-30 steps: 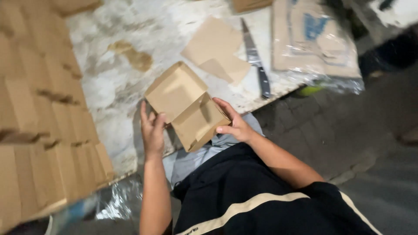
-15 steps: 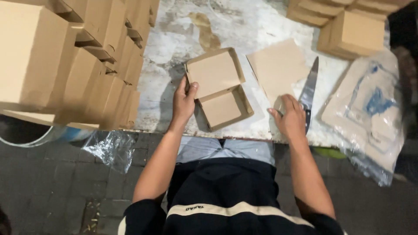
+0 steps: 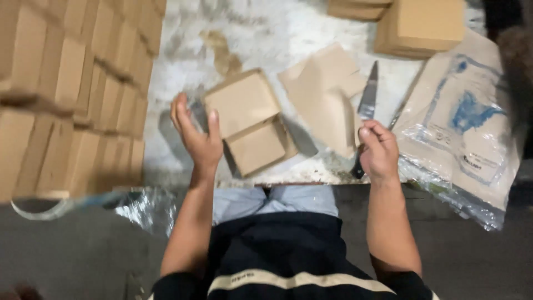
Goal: The person uses a knife to cut flat cardboard pieces, then folds and assembles them into small boxes. They place a paper liner inside each box and stack the finished boxes on the table.
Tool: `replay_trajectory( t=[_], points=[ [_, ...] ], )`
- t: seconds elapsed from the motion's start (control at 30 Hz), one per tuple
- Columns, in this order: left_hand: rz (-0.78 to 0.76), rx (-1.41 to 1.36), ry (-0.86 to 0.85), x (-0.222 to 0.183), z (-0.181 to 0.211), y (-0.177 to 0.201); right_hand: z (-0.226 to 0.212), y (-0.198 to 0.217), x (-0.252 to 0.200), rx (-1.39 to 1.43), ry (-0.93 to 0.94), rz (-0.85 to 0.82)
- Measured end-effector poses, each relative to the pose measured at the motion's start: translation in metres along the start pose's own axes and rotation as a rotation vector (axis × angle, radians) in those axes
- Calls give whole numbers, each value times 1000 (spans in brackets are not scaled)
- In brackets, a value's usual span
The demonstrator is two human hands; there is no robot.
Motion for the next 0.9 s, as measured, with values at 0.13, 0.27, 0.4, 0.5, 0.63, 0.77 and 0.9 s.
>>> replay_trajectory(
  t=[0.13, 0.27, 0.4, 0.5, 0.63, 0.77, 0.9],
  points=[
    [-370, -380, -55, 9, 76, -42, 11, -8, -2, 272, -165, -86],
    [-607, -649, 199, -23, 73, -81, 8, -30, -5, 254, -246, -85],
    [-461, -579, 397, -40, 23, -78, 1, -43, -4, 234, -246, -100],
    [-401, -408, 464, -62, -26, -51, 0, -59, -4, 70, -241, -306],
    [-342, -341, 694, -69, -5, -8, -37, -108, -4, -190, -77, -302],
    [-338, -100, 546, -85, 4, 17, -52, -147, -3, -520, 93, -352],
    [-325, 197, -23, -87, 16, 21, -56, -183, -3, -885, 207, -427]
  ],
)
Point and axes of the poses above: each hand's wrist, its own x-axis towards the middle knuckle, its own y-axis out of the back of the hand, z = x × y, the point moved 7 cm from there along x, towards the middle knuckle, and after that the axes turned 1 degree about -x, right-handed, at the moved point
